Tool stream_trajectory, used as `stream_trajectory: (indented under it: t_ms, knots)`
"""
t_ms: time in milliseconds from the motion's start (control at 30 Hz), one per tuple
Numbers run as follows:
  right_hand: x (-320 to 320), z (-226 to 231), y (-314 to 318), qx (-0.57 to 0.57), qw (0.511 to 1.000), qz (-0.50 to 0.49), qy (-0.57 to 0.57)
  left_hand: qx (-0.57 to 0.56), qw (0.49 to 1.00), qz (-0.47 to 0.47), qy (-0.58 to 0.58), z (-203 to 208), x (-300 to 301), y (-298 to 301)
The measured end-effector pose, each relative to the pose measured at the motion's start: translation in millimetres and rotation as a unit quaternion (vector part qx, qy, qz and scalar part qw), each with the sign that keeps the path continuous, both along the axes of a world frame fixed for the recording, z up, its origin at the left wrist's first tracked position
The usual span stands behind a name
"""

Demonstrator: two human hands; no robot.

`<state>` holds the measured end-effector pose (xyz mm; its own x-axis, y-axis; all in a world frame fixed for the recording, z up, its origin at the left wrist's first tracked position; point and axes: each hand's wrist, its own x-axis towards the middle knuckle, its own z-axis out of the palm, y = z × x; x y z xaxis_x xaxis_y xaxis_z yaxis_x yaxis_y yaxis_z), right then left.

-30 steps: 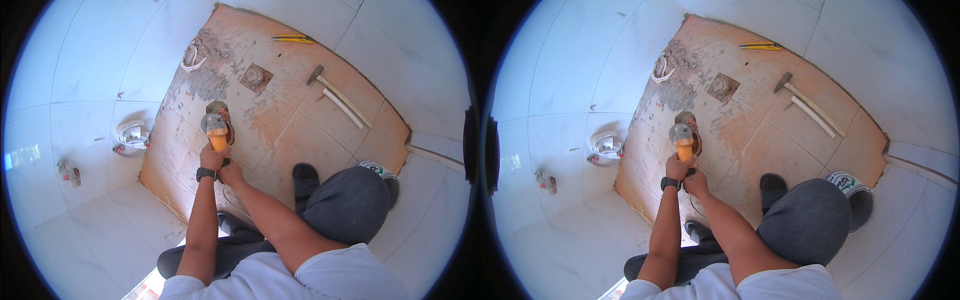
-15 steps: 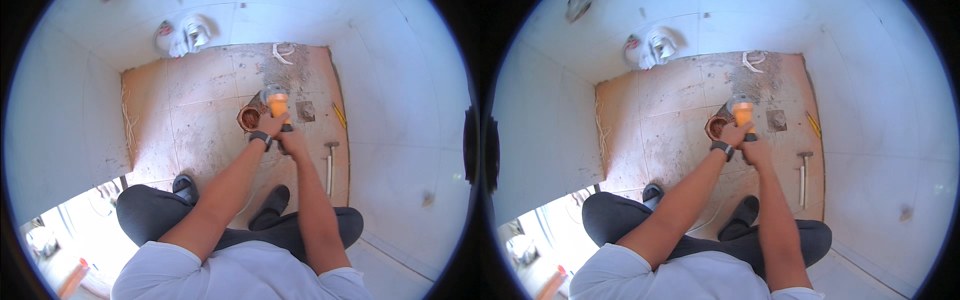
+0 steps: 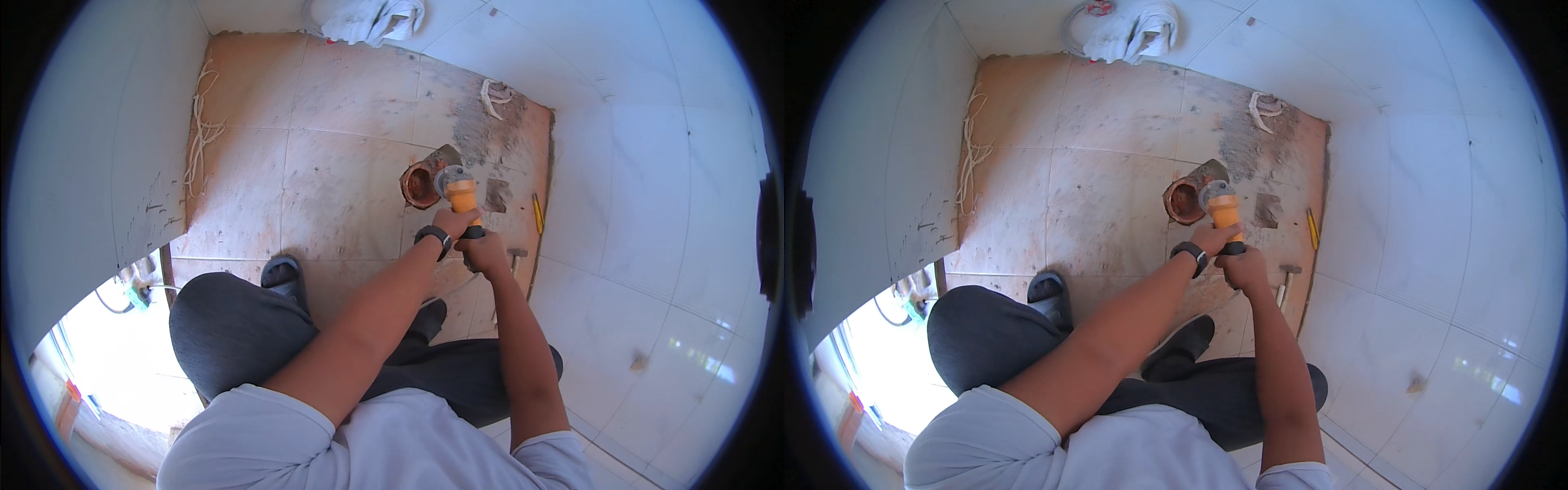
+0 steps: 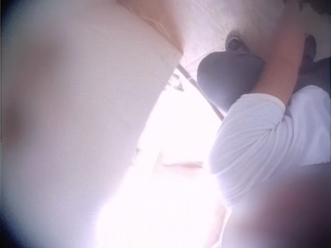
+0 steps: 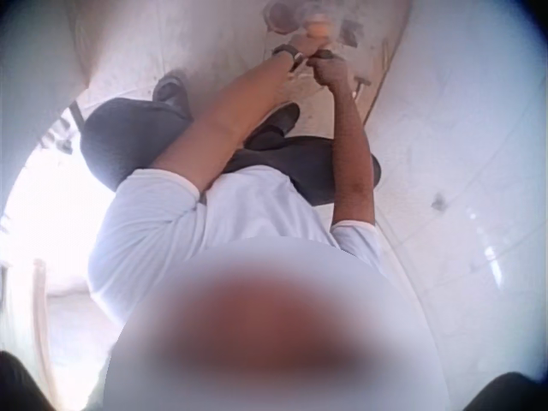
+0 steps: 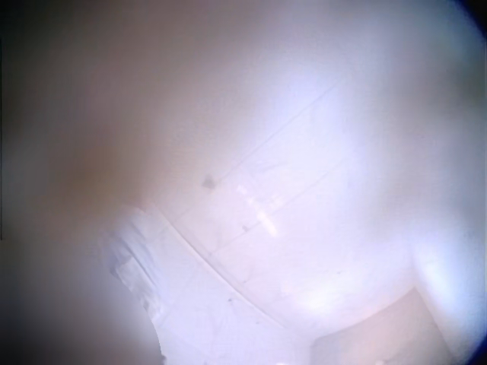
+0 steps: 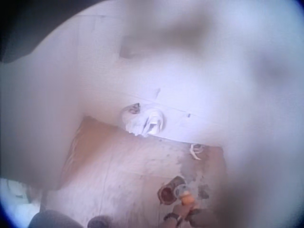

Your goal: The person sits on the floor and uses an angle grinder to cut and smooth the edge of a vertical pipe protruding from the tiled floor. The person holds the tool with both hands and rotates it around the pipe opening while debris accumulates nearby.

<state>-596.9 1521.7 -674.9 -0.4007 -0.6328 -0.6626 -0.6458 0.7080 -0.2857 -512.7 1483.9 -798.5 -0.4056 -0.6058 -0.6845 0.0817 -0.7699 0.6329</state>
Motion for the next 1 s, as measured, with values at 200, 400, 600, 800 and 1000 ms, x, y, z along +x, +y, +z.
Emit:
stream_trajectory:
  t_ms: [200,400,600,800,1000]
  knots:
    - [8.6,-16.1,-6.0,-0.016,0.999,0.034,0.031,0.011,1.000,-0.007,0.017,-25.7,3.4,-7.7]
    - [11.1,-17.3,-14.9,-0.021,0.992,0.086,0.093,0.032,0.990,0.069,0.118,-50.5,-10.0,-10.7]
    - [7.5,-21.0,-19.2,-0.008,0.991,0.087,0.102,0.113,0.981,0.065,0.145,-52.8,-12.4,-16.5]
    - [12.1,-18.9,-26.1,0.001,0.991,0.085,0.100,0.133,0.972,0.110,0.162,-53.1,-15.1,-15.8]
    - [13.5,-20.6,-29.9,-0.004,0.994,0.078,0.077,0.093,0.983,0.085,0.133,-78.6,-24.6,-19.8]
